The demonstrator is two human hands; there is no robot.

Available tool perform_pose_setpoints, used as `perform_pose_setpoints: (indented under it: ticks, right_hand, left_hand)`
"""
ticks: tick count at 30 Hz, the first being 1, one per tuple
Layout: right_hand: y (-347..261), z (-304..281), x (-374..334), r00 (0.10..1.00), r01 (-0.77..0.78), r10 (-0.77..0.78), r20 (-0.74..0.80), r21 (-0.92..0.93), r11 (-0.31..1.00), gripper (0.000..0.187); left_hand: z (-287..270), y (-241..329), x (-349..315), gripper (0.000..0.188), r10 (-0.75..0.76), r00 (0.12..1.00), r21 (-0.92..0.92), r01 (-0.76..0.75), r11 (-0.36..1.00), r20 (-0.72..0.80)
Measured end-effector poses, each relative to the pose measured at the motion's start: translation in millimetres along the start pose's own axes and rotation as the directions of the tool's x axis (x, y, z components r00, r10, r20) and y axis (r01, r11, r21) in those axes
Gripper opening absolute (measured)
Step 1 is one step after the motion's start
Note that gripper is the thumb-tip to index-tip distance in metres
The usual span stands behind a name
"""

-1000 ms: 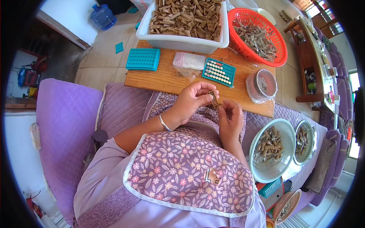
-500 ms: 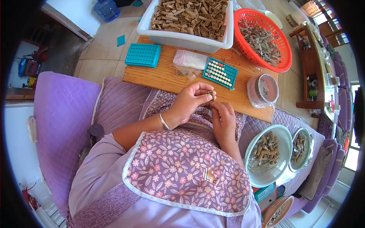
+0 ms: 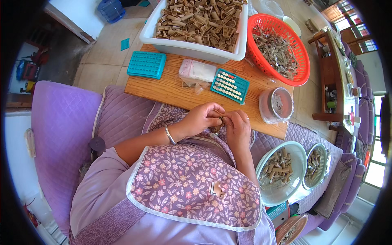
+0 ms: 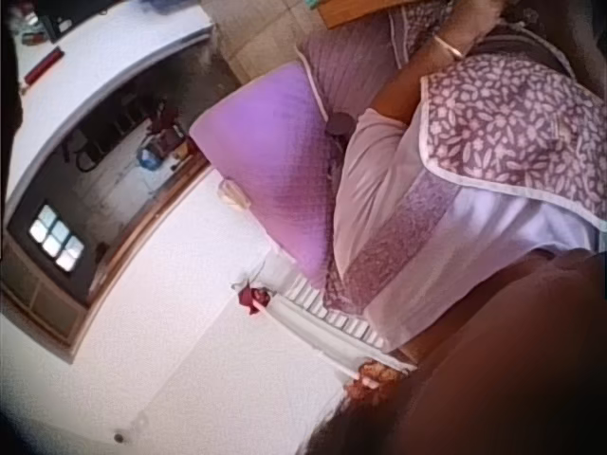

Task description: The person assembles small plastic components by hand, inserting round plastic inserts into rectangular plastic blocks and organizing them in a tray.

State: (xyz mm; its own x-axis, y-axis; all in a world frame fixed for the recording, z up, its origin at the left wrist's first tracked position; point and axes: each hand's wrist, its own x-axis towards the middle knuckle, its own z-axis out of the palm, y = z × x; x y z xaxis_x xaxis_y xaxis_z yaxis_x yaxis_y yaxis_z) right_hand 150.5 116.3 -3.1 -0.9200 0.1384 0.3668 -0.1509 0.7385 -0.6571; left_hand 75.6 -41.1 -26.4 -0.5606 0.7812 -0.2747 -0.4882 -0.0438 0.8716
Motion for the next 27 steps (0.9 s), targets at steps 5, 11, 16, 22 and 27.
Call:
perform_pose_setpoints:
  ticks: [5, 11, 16, 22, 27]
  right_hand:
    - [38.4, 1.7, 12.8, 0.966, -0.215, 0.215, -0.146, 0.015, 0.977, 0.007]
    - [82.1, 7.0, 26.0, 0.969, -0.221, 0.184, -0.164, -0.249, 0.943, 0.013]
    - [82.8, 7.2, 32.1, 0.975, -0.22, 0.198, -0.097, -0.365, 0.905, 0.01]
    - [64.7, 1.2, 38.3, 0.98, -0.186, 0.156, -0.126, -0.28, 0.942, 0.005]
    - [33.8, 14.9, 26.0, 0.991, -0.122, 0.126, -0.035, 0.1, 0.988, 0.011]
  left_hand:
    - [-12.0, -18.5, 24.5, 0.027, -0.026, 0.998, -0.132, 0.017, 0.991, -0.062]
    - [-19.4, -19.2, 37.4, 0.017, -0.068, 0.996, -0.343, 0.041, 0.938, -0.066]
    - [-23.7, -23.4, 41.7, 0.017, -0.078, 0.996, -0.411, 0.049, 0.91, -0.053]
    - [-25.6, -28.7, 45.4, 0.021, -0.089, 0.995, -0.42, 0.062, 0.905, -0.046]
    - [-23.9, -27.1, 43.8, 0.024, -0.103, 0.993, -0.362, 0.077, 0.929, -0.054]
